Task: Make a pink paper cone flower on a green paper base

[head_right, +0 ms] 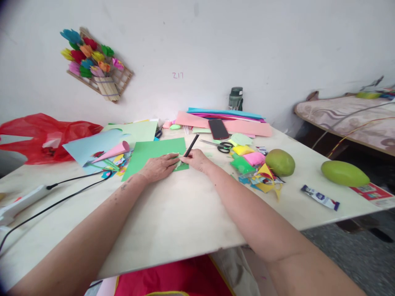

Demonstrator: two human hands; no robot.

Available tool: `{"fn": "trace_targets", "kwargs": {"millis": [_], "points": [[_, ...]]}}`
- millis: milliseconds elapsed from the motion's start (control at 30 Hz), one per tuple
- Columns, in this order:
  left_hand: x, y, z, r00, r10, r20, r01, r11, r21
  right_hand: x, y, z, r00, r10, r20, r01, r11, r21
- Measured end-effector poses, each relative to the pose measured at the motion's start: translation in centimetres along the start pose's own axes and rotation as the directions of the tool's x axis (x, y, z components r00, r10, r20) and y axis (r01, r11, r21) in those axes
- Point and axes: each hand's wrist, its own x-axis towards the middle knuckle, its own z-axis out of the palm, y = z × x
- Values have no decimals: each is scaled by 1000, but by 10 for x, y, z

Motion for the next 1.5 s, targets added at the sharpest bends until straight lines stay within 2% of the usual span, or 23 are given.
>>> {"fn": "trace_targets", "kwargs": {"millis": [733, 900, 1000, 1133, 1333, 1500], "points": [[0, 1, -2, 1000, -7, 20, 8, 1000, -17, 2, 2, -1, 996, 70, -56, -68, 997, 30], [1, -1, 0, 1000, 12, 6, -12, 1000, -18, -2, -7, -1, 995, -6, -95, 13, 998, 67], [1, -1, 1, 1000, 6, 5, -5, 1000, -31, -5, -13, 4, 998, -39, -42, 43, 992, 114], [2, -2, 3, 999, 46, -12, -47, 998, -50, -6, -13, 10, 999, 22, 45, -29, 988, 153], [4, -9, 6, 996, 82, 28, -79, 992, -100, -5, -13, 13, 996, 65, 57, -73, 984, 163], [7, -14, 3, 989, 107, 102, -96, 989, -109, -6, -11, 13, 999, 20, 42, -22, 999, 43]]}}
